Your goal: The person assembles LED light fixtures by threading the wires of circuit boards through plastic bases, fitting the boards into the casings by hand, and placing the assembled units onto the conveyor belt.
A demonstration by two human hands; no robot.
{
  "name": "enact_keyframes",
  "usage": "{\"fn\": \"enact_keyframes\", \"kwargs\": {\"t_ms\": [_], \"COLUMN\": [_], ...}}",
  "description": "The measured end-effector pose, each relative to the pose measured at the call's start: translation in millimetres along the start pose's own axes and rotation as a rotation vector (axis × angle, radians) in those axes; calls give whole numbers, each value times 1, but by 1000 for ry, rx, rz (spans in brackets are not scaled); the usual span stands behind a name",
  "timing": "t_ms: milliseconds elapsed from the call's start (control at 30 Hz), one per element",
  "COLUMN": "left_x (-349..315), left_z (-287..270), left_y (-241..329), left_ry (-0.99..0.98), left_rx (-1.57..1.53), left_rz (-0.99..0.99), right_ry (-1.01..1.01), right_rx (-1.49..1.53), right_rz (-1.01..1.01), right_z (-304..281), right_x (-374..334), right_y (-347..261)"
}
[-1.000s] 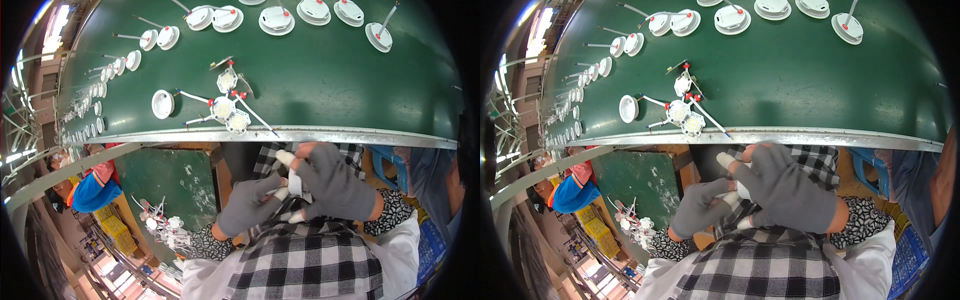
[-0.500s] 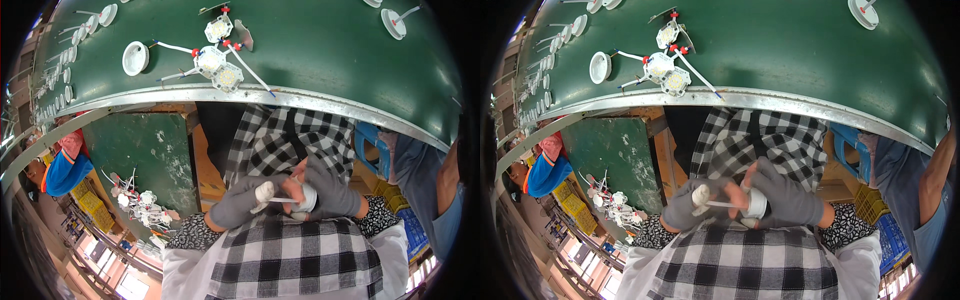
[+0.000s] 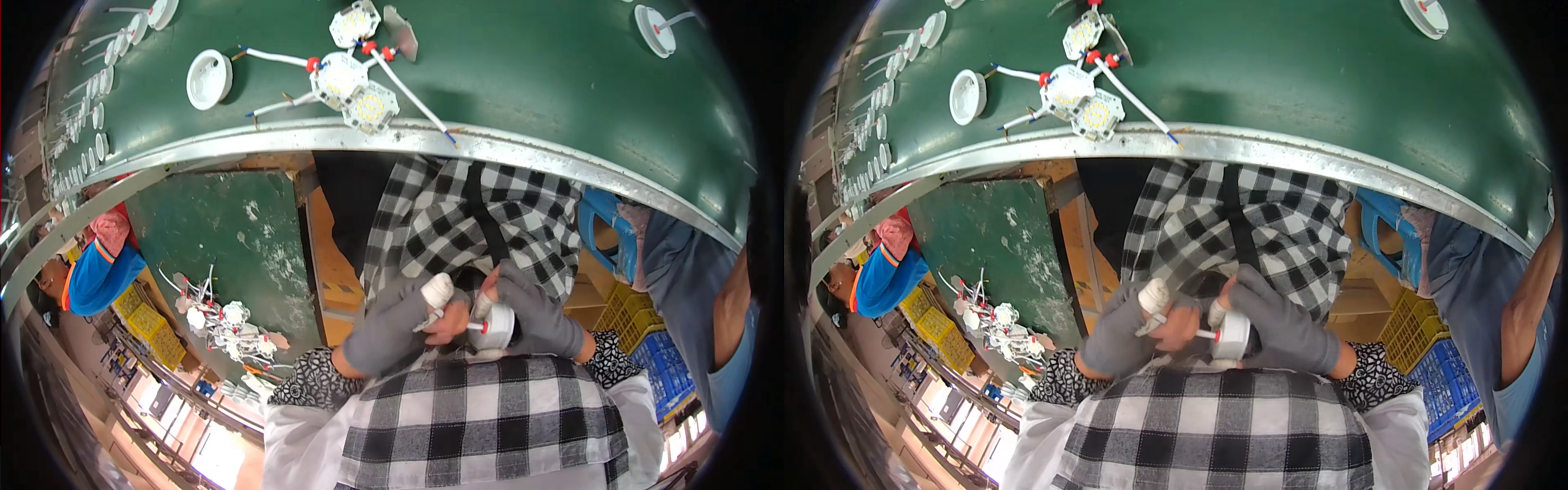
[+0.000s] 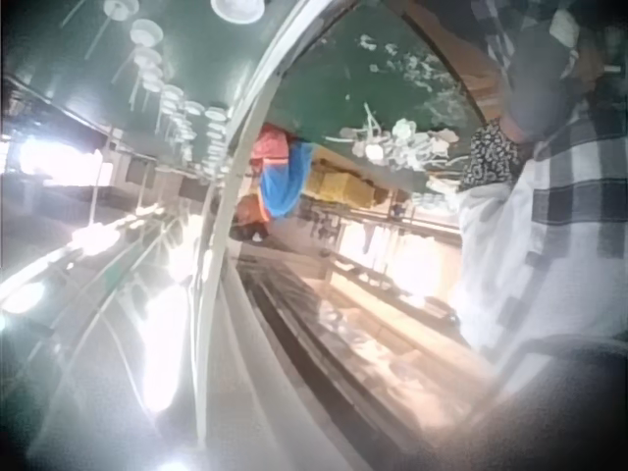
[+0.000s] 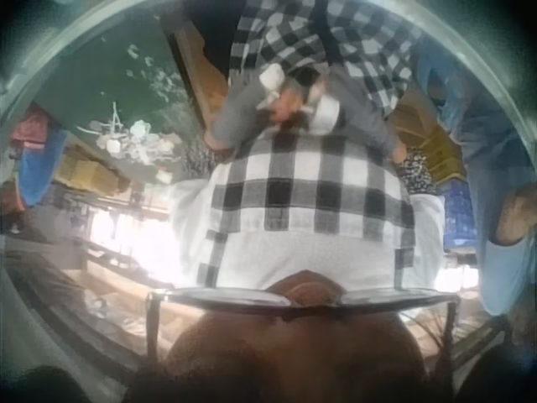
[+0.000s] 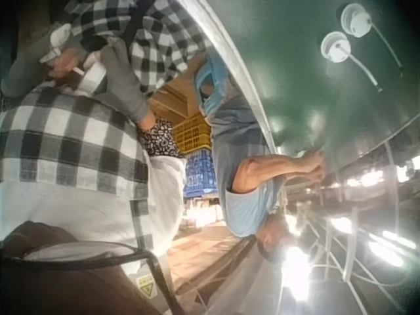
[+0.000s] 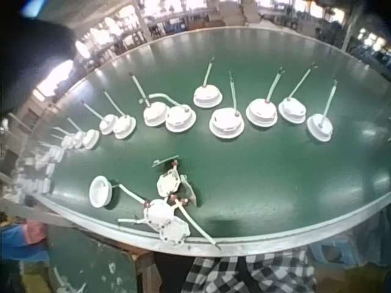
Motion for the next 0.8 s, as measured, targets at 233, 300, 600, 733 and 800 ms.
{"fn": "enact_keyframes", "kwargs": {"t_ms": [233, 300, 600, 733, 800], "left_x": [-13, 1, 11, 11, 8], "left_z": [27, 43, -5, 1, 3], "left_y": [109, 74, 56, 59, 66], "left_ry": [544, 299, 257, 227, 245], "left_rx": [2079, 1989, 1190, 1227, 1235], "left_rz": [635, 657, 314, 321, 379], "right_ry": [169, 177, 51, 29, -13], "right_rx": [120, 17, -510, -666, -682], "right_rz": [347, 175, -529, -732, -761], "right_z": [-45, -43, -50, -28, -24], "right_x": [32, 46, 24, 13, 13], "right_y": [-1, -25, -104, -111, -112]}}
Point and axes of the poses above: each hand's wrist, its own x-axis towards the middle knuckle, its own z-axis out of the palm, y = z × x, the point moved 10 cm from there along x, towards the middle knuckle, and after that the axes turned 15 degrees about x, right-handed, at the moved point
